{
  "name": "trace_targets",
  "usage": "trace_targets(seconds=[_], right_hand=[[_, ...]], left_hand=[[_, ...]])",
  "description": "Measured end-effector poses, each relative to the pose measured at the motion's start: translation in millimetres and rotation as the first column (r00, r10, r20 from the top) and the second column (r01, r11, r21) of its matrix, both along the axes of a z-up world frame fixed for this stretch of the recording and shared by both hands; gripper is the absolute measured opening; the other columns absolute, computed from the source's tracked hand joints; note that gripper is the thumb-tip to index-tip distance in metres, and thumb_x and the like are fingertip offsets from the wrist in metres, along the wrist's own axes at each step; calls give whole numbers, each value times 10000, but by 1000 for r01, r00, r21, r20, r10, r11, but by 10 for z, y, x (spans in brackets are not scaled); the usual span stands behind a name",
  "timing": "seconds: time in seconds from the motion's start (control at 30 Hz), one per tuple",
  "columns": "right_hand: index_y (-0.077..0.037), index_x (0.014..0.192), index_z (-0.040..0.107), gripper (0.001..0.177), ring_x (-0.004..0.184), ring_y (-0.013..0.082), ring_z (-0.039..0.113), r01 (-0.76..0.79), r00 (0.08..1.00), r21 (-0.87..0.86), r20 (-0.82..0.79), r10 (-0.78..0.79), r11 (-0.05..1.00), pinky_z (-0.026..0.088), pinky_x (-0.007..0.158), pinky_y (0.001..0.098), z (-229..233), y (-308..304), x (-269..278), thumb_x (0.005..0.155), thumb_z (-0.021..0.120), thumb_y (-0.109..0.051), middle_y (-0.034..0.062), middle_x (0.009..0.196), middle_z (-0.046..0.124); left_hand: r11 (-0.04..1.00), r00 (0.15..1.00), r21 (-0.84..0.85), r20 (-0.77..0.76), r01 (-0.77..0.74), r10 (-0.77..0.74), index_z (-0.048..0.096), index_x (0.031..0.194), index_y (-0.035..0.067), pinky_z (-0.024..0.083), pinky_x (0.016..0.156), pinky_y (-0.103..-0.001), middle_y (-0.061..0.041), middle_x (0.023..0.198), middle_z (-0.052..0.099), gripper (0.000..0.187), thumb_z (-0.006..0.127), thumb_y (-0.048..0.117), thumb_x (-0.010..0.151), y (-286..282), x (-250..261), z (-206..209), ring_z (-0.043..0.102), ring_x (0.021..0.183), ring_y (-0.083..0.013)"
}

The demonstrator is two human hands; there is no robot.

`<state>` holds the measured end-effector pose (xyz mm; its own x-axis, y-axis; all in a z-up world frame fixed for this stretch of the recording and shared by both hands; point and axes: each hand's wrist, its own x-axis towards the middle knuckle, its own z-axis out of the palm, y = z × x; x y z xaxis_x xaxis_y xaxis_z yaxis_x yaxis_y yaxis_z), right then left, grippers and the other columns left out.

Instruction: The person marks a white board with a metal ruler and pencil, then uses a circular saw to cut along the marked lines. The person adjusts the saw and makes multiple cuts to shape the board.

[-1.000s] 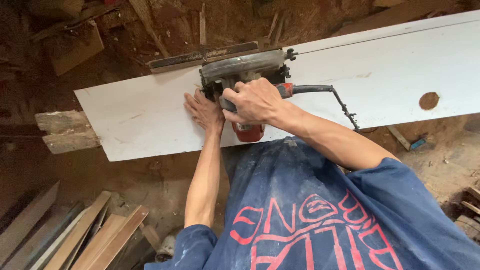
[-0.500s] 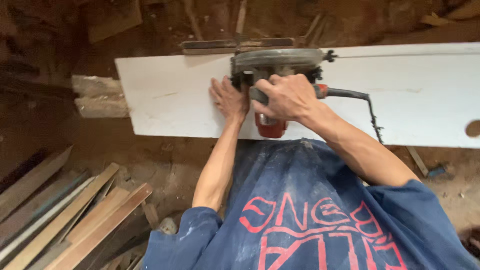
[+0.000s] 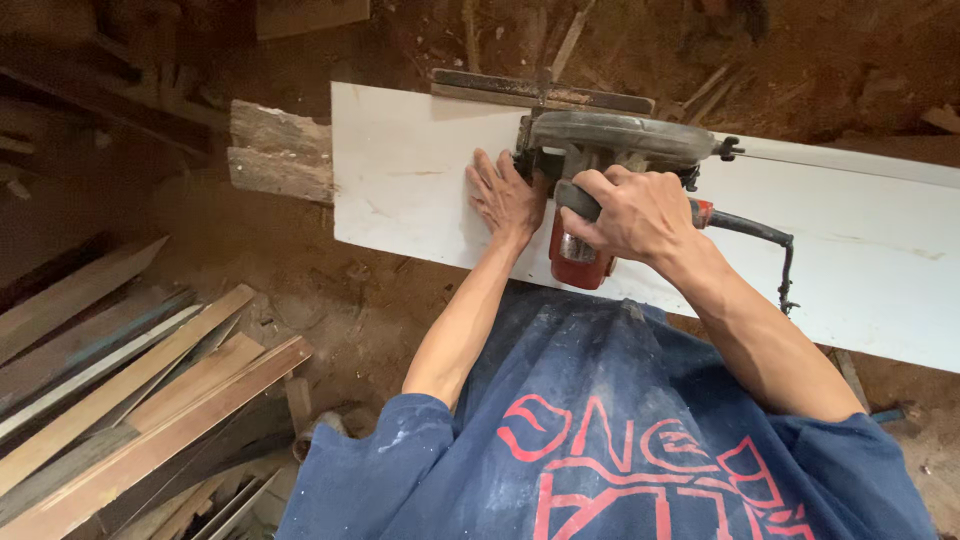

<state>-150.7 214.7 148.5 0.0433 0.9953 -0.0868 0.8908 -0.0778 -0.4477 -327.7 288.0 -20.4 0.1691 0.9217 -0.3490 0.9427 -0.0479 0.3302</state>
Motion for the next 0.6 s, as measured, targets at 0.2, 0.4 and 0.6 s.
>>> trace_targets(seconds=[0.2, 0.4, 0.6], right_hand=[[-145, 1008, 756, 400, 607, 344, 696, -2, 1000, 11, 6, 2, 1000, 538, 497, 452, 30, 204, -203, 836, 743, -505, 120, 783, 724], [-147, 1002, 759, 388, 606, 346, 693, 11, 1000, 16, -2, -11, 1000, 544, 503, 455, 39, 365, -424, 831, 748, -496, 121, 778, 721], [-138, 998, 758, 396, 601, 351, 693, 16, 1000, 25, -4, -16, 1000, 550, 503, 460, 44, 536, -631, 823, 761, -493, 128, 781, 722]], left_hand=[[999, 1000, 31, -1, 16, -16, 380, 1475, 110, 251, 1091, -755, -236, 1655, 176, 792, 639, 592, 903, 191, -201, 22, 144, 1510, -535], [1000, 1000, 30, 9, 7, -7, 405, 1460, 107, 242, 1090, -759, -243, 1647, 190, 768, 653, 567, 898, 380, -387, 56, 143, 1505, -539], [999, 1000, 29, 20, 16, -16, 395, 1469, 89, 247, 1081, -760, -261, 1645, 188, 786, 652, 567, 901, 561, -597, 75, 145, 1500, -546]])
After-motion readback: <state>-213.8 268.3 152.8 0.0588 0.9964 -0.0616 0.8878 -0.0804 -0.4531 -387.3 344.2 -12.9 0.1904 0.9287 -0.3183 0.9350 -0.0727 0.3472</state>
